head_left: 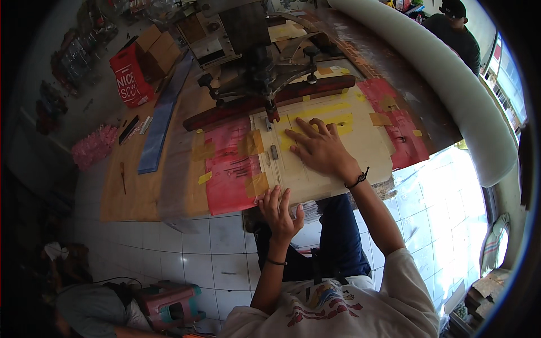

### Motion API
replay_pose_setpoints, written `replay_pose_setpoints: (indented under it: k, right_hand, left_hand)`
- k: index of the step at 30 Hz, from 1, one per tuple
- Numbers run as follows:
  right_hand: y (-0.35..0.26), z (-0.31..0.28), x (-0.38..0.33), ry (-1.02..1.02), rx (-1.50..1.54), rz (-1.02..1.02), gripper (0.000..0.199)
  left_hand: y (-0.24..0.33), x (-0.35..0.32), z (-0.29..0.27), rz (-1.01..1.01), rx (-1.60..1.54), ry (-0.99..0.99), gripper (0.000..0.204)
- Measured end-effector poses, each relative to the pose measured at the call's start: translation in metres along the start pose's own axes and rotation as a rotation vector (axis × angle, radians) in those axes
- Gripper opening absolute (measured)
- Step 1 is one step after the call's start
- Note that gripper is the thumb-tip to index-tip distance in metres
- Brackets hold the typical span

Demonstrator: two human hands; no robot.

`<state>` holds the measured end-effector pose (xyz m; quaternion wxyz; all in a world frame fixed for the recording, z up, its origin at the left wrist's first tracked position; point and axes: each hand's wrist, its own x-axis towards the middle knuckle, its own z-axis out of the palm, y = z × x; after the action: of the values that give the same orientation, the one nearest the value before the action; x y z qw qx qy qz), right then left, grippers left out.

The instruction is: The person aligns plastic sheets on the worktable under a press machine, operates the press onto the sheets, and separates and handles the finished plastic sleeves by hand.

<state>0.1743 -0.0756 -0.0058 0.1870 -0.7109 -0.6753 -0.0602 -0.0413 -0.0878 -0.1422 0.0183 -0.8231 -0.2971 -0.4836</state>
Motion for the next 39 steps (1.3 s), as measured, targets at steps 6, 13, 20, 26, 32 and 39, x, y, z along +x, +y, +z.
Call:
replay_pose_setpoints:
  k: [6, 13, 20, 26, 32, 39]
  right_hand:
    - [-0.001, -0.008, 0.001, -0.05, 0.031, 0.062, 0.051]
    - [-0.011, -0.006, -0.013, -0.022, -0.019, 0.072, 0.05]
    - [-0.005, -0.019, -0.013, -0.071, -0.047, 0.074, 0.051]
    - [-0.002, -0.022, -0.045, -0.086, -0.039, 0.101, 0.051]
    - [-0.027, -0.033, -0.119, -0.058, 0.029, 0.108, 0.052]
    - [-0.033, -0.004, -0.135, 0.157, 0.063, 0.148, 0.05]
  left_hand:
    - [-0.002, 0.006, -0.001, 0.016, -0.036, -0.009, 0.057]
    - [0.0, 0.001, -0.009, -0.015, -0.08, -0.025, 0.055]
    - [0.0, 0.005, -0.008, -0.012, -0.113, -0.032, 0.055]
    - [0.001, 0.004, -0.012, -0.031, -0.126, -0.032, 0.054]
    - [0.031, 0.064, -0.051, -0.072, -0.222, -0.049, 0.042]
    - [0.023, 0.182, 0.016, 0.107, -0.28, -0.262, 0.039]
